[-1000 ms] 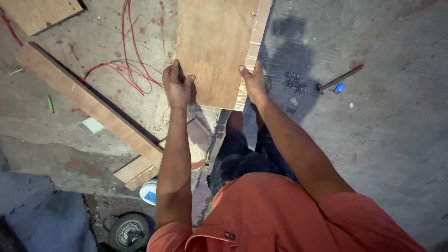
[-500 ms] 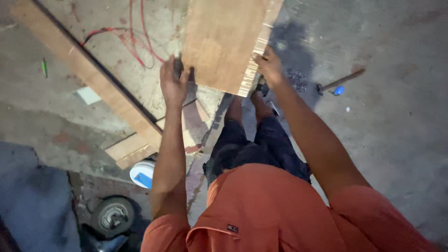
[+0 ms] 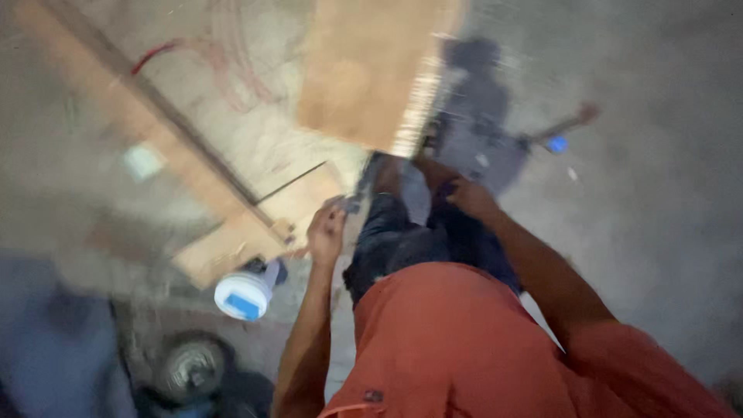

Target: The person hammers nails along the edge of a plywood panel on the floor, then carries the panel to a work area and aligns it with wooden strips and other panels. They measure a strip with a tape measure and mark it with a pencil, fit the pieces together, and finally begin cutting a panel with a circular saw.

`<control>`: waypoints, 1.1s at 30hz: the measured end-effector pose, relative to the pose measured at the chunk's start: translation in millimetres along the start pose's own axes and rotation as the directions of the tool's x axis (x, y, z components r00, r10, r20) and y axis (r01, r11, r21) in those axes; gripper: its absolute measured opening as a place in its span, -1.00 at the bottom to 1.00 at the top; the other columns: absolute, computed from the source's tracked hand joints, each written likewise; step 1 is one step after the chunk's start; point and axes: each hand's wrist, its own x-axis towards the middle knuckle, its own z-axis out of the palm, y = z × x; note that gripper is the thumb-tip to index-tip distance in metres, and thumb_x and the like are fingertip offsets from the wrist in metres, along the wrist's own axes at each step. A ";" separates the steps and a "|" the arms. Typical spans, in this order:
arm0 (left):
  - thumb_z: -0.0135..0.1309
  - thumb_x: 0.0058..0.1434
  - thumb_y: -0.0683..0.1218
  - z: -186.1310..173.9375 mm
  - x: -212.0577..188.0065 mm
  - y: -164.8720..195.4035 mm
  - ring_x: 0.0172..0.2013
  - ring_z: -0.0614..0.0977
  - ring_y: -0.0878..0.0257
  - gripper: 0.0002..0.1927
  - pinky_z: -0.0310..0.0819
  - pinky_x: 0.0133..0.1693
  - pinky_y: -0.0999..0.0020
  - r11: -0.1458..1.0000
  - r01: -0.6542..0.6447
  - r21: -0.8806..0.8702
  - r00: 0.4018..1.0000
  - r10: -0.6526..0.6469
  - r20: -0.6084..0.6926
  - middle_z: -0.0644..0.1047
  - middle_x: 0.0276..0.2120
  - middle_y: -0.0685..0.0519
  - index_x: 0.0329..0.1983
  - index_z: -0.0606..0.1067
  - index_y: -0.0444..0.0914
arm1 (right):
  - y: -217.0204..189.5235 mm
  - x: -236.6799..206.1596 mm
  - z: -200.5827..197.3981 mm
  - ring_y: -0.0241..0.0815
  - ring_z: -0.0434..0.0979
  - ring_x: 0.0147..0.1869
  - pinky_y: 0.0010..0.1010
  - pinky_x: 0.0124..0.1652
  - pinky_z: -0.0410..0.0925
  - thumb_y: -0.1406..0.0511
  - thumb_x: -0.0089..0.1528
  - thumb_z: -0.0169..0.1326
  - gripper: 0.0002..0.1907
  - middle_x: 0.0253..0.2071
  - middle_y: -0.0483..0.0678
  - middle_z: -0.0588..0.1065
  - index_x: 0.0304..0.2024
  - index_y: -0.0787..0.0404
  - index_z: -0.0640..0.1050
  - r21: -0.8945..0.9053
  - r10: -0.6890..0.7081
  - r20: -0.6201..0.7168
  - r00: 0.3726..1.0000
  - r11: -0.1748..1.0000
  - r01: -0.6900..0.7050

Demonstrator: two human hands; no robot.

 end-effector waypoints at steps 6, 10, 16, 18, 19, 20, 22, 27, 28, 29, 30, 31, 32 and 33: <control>0.20 0.32 -0.09 59.2 2.4 27.7 -0.22 0.65 -0.04 -0.80 0.55 -0.11 0.16 0.980 -0.198 -0.013 0.925 0.191 0.328 0.60 -0.26 -0.14 -0.11 0.58 -0.32 | 66.2 -43.8 13.5 -0.01 0.62 -0.21 -0.22 -0.15 0.45 0.23 0.21 0.16 -0.65 -0.32 0.06 0.56 0.03 0.19 0.52 0.226 0.040 -0.123 0.992 0.974 -0.011; 0.21 0.26 -0.06 86.1 3.8 46.1 -0.14 0.64 -0.14 -0.76 0.53 -0.05 0.07 0.918 -0.398 0.008 0.815 0.349 0.462 0.61 -0.18 -0.18 -0.10 0.58 -0.30 | 103.5 -59.1 11.9 0.01 0.59 -0.20 -0.20 -0.17 0.43 0.21 0.24 0.20 -0.72 -0.29 0.07 0.56 -0.08 0.23 0.55 0.158 0.111 -0.247 0.962 0.985 -0.073; 0.22 0.19 -0.06 130.2 4.8 76.4 -0.03 0.62 -0.14 -0.63 0.50 0.00 0.10 0.906 -0.389 0.168 0.715 0.182 0.675 0.59 -0.04 -0.17 0.04 0.56 -0.28 | 181.5 -81.4 -20.2 0.07 0.61 0.02 -0.21 -0.04 0.43 0.14 0.30 0.14 -0.54 -0.11 0.11 0.60 0.18 0.20 0.48 0.341 0.149 -0.330 0.932 0.939 -0.030; 0.22 0.22 -0.06 154.1 -1.4 81.5 -0.01 0.61 -0.14 -0.63 0.49 0.04 0.10 0.899 -0.379 0.218 0.717 0.137 0.683 0.59 0.00 -0.16 0.06 0.55 -0.28 | 221.5 -87.4 -28.0 0.08 0.61 0.05 -0.22 -0.02 0.44 0.13 0.30 0.13 -0.56 -0.06 0.12 0.59 0.16 0.19 0.50 0.363 0.132 -0.341 0.931 0.932 0.001; 0.21 0.22 -0.05 167.5 -6.2 82.3 0.00 0.61 -0.13 -0.62 0.50 0.04 0.11 0.901 -0.375 0.217 0.722 0.137 0.679 0.58 0.00 -0.16 0.07 0.54 -0.29 | 245.5 -91.2 -31.1 0.10 0.60 0.05 -0.20 -0.02 0.43 0.13 0.30 0.14 -0.57 -0.04 0.14 0.58 0.14 0.19 0.52 0.361 0.109 -0.355 0.928 0.932 0.029; 0.20 0.22 -0.04 179.9 -12.4 85.5 0.00 0.61 -0.13 -0.61 0.51 0.04 0.12 0.904 -0.378 0.199 0.707 0.143 0.693 0.58 0.01 -0.16 0.08 0.54 -0.30 | 270.6 -97.4 -36.8 0.11 0.59 0.05 -0.18 -0.01 0.43 0.13 0.30 0.14 -0.59 -0.02 0.17 0.56 0.12 0.19 0.53 0.363 0.113 -0.379 0.918 0.931 0.035; 0.16 0.25 0.00 209.4 -32.0 89.3 0.00 0.64 -0.08 -0.61 0.52 0.06 0.14 0.928 -0.244 0.283 0.694 -0.037 0.719 0.59 0.00 -0.15 0.09 0.54 -0.26 | 322.3 -110.3 -43.5 0.20 0.57 0.04 -0.10 -0.01 0.42 0.12 0.26 0.19 -0.59 -0.05 0.20 0.57 0.08 0.18 0.56 0.308 0.179 -0.430 0.885 0.950 -0.042; 0.19 0.22 0.01 282.6 -62.5 94.4 0.12 0.49 -0.22 -0.53 0.37 0.17 0.01 0.833 -0.466 0.298 0.646 0.090 0.758 0.51 0.09 -0.25 0.12 0.50 -0.33 | 440.3 -138.5 -58.6 0.24 0.57 -0.04 -0.03 -0.02 0.43 0.14 0.19 0.19 -0.64 -0.18 0.23 0.55 -0.11 0.25 0.55 0.434 0.386 -0.338 0.859 0.873 -0.222; 0.20 0.21 0.02 295.0 -65.7 95.6 0.14 0.49 -0.21 -0.53 0.36 0.18 0.02 0.814 -0.485 0.320 0.649 0.089 0.756 0.51 0.11 -0.24 0.11 0.51 -0.32 | 461.8 -142.1 -60.9 0.26 0.53 0.01 0.00 0.00 0.40 0.15 0.17 0.20 -0.63 -0.15 0.22 0.54 -0.10 0.25 0.55 0.357 0.338 -0.426 0.839 0.915 -0.188; 0.21 0.20 0.02 306.8 -67.1 95.4 0.15 0.49 -0.20 -0.53 0.36 0.20 0.02 0.795 -0.504 0.339 0.654 0.094 0.751 0.51 0.12 -0.22 0.10 0.51 -0.31 | 482.7 -141.7 -62.7 0.29 0.50 0.06 0.02 0.02 0.38 0.16 0.15 0.21 -0.62 -0.11 0.21 0.53 -0.09 0.25 0.54 0.268 0.277 -0.512 0.813 0.951 -0.156; 0.22 0.18 0.03 318.0 -70.1 95.7 0.17 0.49 -0.19 -0.53 0.35 0.21 0.03 0.774 -0.520 0.361 0.660 0.097 0.745 0.50 0.14 -0.21 0.09 0.52 -0.30 | 503.9 -140.7 -63.7 0.28 0.50 0.06 0.02 0.01 0.38 0.16 0.14 0.22 -0.61 -0.12 0.21 0.53 -0.08 0.25 0.54 0.281 0.317 -0.490 0.812 0.939 -0.197; 0.22 0.17 0.02 329.7 -72.1 97.6 0.18 0.48 -0.20 -0.52 0.35 0.22 0.04 0.771 -0.523 0.364 0.658 0.093 0.747 0.49 0.16 -0.22 0.10 0.51 -0.31 | 526.9 -137.8 -66.3 0.26 0.50 0.06 0.01 0.01 0.37 0.16 0.13 0.24 -0.59 -0.12 0.21 0.53 -0.07 0.25 0.55 0.293 0.359 -0.469 0.807 0.925 -0.240; 0.22 0.16 0.02 340.2 -73.5 97.2 0.18 0.48 -0.21 -0.51 0.35 0.22 0.05 0.769 -0.525 0.364 0.649 0.085 0.756 0.48 0.18 -0.23 0.10 0.51 -0.31 | 549.0 -132.1 -65.7 0.25 0.50 0.06 0.01 0.00 0.37 0.15 0.11 0.25 -0.57 -0.13 0.21 0.54 -0.05 0.25 0.55 0.307 0.409 -0.444 0.798 0.905 -0.293; 0.22 0.15 0.02 350.4 -79.0 101.9 0.19 0.47 -0.22 -0.50 0.35 0.22 0.06 0.767 -0.520 0.376 0.643 0.062 0.764 0.47 0.20 -0.25 0.11 0.51 -0.31 | 574.2 -126.0 -68.5 0.25 0.50 0.07 0.00 0.02 0.37 0.15 0.13 0.27 -0.57 -0.11 0.20 0.54 -0.05 0.25 0.56 0.340 0.427 -0.482 0.765 0.896 -0.285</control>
